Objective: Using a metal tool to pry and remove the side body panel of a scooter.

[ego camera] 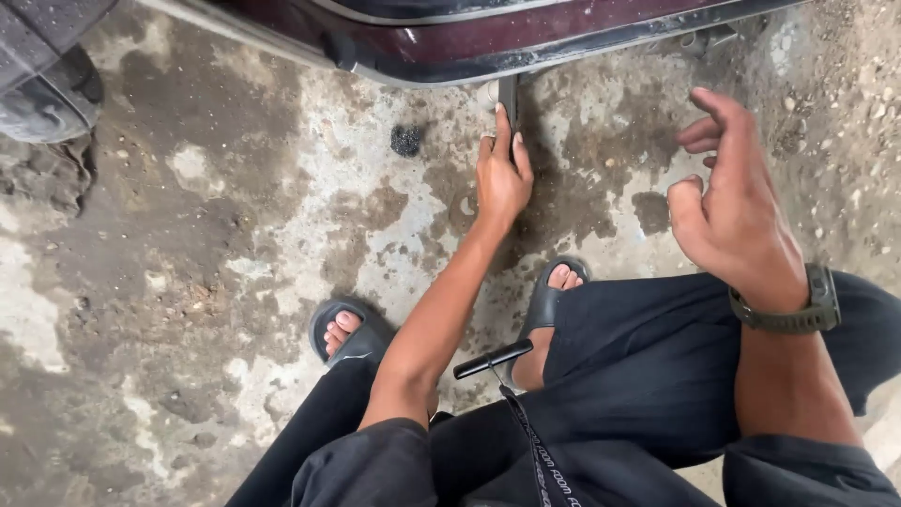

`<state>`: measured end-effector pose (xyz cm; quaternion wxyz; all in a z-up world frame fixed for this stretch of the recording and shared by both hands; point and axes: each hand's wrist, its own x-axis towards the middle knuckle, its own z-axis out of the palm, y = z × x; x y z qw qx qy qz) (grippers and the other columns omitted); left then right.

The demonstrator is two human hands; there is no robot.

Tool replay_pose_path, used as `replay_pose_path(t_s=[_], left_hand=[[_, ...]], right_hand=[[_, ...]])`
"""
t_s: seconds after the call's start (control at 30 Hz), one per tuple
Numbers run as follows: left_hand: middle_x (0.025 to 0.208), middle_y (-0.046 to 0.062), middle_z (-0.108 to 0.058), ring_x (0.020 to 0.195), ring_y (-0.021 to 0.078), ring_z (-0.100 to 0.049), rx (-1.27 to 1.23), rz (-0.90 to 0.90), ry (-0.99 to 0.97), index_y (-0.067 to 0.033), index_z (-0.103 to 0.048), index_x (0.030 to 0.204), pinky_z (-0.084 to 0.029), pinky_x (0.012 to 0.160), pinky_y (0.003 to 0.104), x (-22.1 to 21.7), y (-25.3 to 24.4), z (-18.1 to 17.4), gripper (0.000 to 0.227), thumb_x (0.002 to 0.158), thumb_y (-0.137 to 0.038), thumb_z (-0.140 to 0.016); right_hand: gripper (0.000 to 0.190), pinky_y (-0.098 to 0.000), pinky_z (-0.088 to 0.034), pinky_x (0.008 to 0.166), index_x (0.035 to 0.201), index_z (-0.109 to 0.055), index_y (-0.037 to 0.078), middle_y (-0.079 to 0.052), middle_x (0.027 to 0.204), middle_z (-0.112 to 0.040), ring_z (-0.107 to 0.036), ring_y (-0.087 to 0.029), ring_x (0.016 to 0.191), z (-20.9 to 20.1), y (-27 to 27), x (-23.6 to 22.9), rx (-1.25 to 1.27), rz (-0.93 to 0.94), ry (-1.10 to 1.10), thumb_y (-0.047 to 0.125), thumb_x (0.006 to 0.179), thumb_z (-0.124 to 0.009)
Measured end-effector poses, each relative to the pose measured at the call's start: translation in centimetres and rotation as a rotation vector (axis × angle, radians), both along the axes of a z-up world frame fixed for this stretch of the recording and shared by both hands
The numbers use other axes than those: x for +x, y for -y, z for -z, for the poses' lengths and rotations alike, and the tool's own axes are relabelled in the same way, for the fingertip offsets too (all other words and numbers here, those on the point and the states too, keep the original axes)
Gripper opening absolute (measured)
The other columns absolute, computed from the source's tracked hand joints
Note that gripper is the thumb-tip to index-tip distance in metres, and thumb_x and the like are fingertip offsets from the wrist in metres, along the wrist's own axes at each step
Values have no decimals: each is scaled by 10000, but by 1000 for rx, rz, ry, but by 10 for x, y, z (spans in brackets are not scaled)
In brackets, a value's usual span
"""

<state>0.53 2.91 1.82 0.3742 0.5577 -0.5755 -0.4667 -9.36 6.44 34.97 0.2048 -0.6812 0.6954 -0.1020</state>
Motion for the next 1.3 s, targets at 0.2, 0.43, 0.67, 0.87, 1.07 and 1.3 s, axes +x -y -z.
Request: replay_pose_path(t_s=[0.2, 0.43, 0.67, 0.87, 1.07, 1.3], left_hand=[[951, 303, -590, 820, 541, -573, -83, -72, 63, -190, -243, 1640, -464, 770, 556, -9, 25, 4, 556, 1122, -364, -350], [1299, 387, -558, 378, 262, -363, -74, -76, 40, -142, -316, 1594, -415, 482, 380, -11, 27, 15, 528, 1123, -382, -326], [1187, 334, -581, 425, 328, -365, -124, -42, 35, -197, -236, 1631, -410, 540, 410, -22, 28, 20, 533, 1135, -355, -349], [1081, 290, -579, 458, 284, -377, -151, -28, 95, -210, -154, 1664, -372, 490, 376, 1, 4, 3, 562, 1152, -291, -371], [864, 234, -590, 634, 362, -496, -119, 49, 33, -101, -258, 1615, -410, 586, 447, 19, 30, 26, 552, 1129, -348, -343], [690, 194, -556, 482, 314, -477, -142, 13, 143, -83, -345, 1587, -334, 471, 433, 6, 58, 48, 545, 1099, -322, -393]], right_hand=[[630, -503, -428, 998, 1550, -263, -92, -292, 1268, -450, -505, -388, 1173, 10, -5, 1, -6, -79, 46, -98, 944, -431], [652, -490, -470, 948, 1533, -266, -104, -300, 1238, -474, -506, -393, 1156, 8, -5, 1, -2, -65, 50, -100, 907, -449], [644, -478, -455, 916, 1540, -258, -76, -293, 1257, -461, -508, -389, 1173, 1, -6, -2, 3, -14, 21, -82, 928, -456], [629, -478, -465, 883, 1541, -264, -89, -294, 1281, -450, -500, -396, 1208, 1, -3, -1, 23, -25, 21, -74, 941, -451], [625, -513, -447, 986, 1534, -264, -104, -308, 1269, -460, -507, -412, 1198, 1, -11, 7, 11, -71, 36, -79, 938, -449], [634, -524, -444, 1045, 1527, -269, -130, -324, 1258, -471, -513, -426, 1173, -4, -6, 5, -63, -113, 29, -125, 922, -456]])
